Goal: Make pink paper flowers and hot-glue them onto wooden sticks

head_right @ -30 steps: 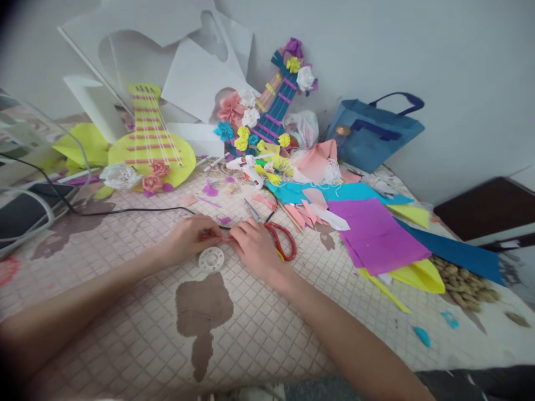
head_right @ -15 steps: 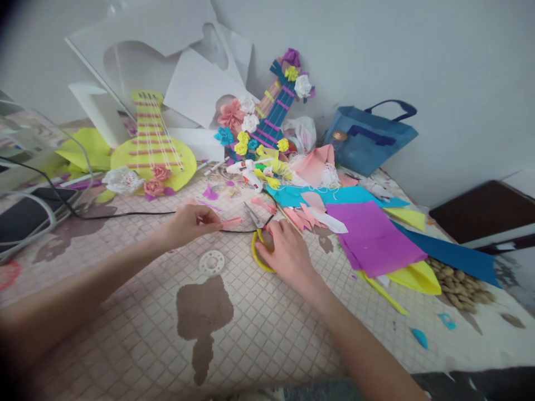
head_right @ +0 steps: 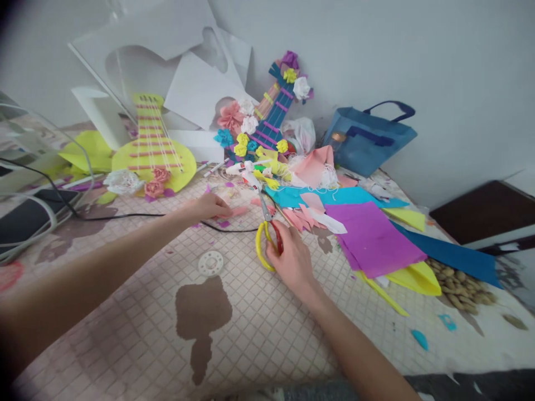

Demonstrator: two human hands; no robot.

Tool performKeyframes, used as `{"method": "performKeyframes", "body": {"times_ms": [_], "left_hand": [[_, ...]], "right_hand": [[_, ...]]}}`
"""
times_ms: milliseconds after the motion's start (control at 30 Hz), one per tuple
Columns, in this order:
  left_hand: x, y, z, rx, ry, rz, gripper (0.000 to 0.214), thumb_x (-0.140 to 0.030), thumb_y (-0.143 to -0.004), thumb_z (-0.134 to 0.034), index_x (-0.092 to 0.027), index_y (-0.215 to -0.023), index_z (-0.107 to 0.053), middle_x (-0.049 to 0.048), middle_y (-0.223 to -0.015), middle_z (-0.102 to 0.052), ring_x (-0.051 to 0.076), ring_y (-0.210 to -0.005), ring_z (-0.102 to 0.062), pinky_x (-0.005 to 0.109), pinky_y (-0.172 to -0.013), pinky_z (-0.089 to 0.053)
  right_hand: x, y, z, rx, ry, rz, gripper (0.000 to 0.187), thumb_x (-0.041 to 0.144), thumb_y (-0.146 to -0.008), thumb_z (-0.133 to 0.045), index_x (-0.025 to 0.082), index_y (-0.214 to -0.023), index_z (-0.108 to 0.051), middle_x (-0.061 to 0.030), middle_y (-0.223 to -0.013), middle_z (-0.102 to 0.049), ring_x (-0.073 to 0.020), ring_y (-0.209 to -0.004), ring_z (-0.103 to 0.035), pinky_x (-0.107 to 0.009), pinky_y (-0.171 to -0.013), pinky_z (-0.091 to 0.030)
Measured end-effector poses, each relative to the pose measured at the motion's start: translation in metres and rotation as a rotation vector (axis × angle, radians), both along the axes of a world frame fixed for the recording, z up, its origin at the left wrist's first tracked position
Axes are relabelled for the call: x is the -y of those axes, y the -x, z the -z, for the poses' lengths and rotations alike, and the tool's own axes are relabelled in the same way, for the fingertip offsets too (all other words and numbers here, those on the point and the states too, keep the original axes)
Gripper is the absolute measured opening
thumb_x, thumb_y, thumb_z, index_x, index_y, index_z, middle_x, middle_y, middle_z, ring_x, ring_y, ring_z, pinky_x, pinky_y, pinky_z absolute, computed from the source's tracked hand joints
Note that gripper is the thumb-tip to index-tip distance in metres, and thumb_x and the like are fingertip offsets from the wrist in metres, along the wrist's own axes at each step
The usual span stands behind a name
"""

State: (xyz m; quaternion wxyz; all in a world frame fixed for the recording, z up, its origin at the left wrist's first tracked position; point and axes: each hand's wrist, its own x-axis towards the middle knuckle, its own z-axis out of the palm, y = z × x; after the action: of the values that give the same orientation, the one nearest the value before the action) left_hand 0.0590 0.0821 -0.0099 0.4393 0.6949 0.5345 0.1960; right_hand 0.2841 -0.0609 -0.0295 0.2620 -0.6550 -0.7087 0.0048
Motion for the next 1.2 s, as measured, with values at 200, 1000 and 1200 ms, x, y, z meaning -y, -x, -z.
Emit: {"method": "performKeyframes", "body": {"times_ms": [200, 1000, 1200], "left_hand": [[0.002, -0.002, -0.002, -0.064, -0.016, -0.041, 0.023, -0.037, -0.058, -0.075, -0.017, -0.057, -0.063, -0.0022, -0.039, -0.048, 0.016, -0.053, -0.053, 0.025, -0.053, -0.039], [0.010, -0.009, -0.011, -0.350, -0.092, -0.040, 0.025, -0.043, -0.065, -0.067, -0.018, -0.063, -0.070, 0.0018, -0.055, -0.063, 0.019, -0.064, -0.060, 0.029, -0.064, -0.043], [0.008, -0.009, -0.005, -0.361, -0.133, -0.040, 0.024, -0.042, -0.067, -0.066, -0.018, -0.067, -0.071, 0.0024, -0.061, -0.066, 0.019, -0.068, -0.061, 0.027, -0.062, -0.042]], "right_hand": [[0.000, 0.022, -0.003, 0.209, 0.076, -0.116, 0.044, 0.023, -0.081, -0.052, 0.023, -0.126, -0.053, -0.0085, -0.107, -0.061, -0.0206, -0.080, -0.061, -0.030, -0.062, -0.047], [-0.022, 0.033, -0.008, 0.162, 0.070, -0.291, 0.037, 0.013, -0.082, -0.051, 0.018, -0.120, -0.054, -0.0114, -0.105, -0.051, -0.0227, -0.089, -0.060, -0.037, -0.074, -0.054], [-0.031, 0.029, -0.018, 0.223, 0.252, -0.470, 0.022, 0.019, -0.087, -0.055, 0.016, -0.108, -0.058, -0.0093, -0.103, -0.054, -0.0204, -0.088, -0.060, -0.034, -0.077, -0.052]]}}
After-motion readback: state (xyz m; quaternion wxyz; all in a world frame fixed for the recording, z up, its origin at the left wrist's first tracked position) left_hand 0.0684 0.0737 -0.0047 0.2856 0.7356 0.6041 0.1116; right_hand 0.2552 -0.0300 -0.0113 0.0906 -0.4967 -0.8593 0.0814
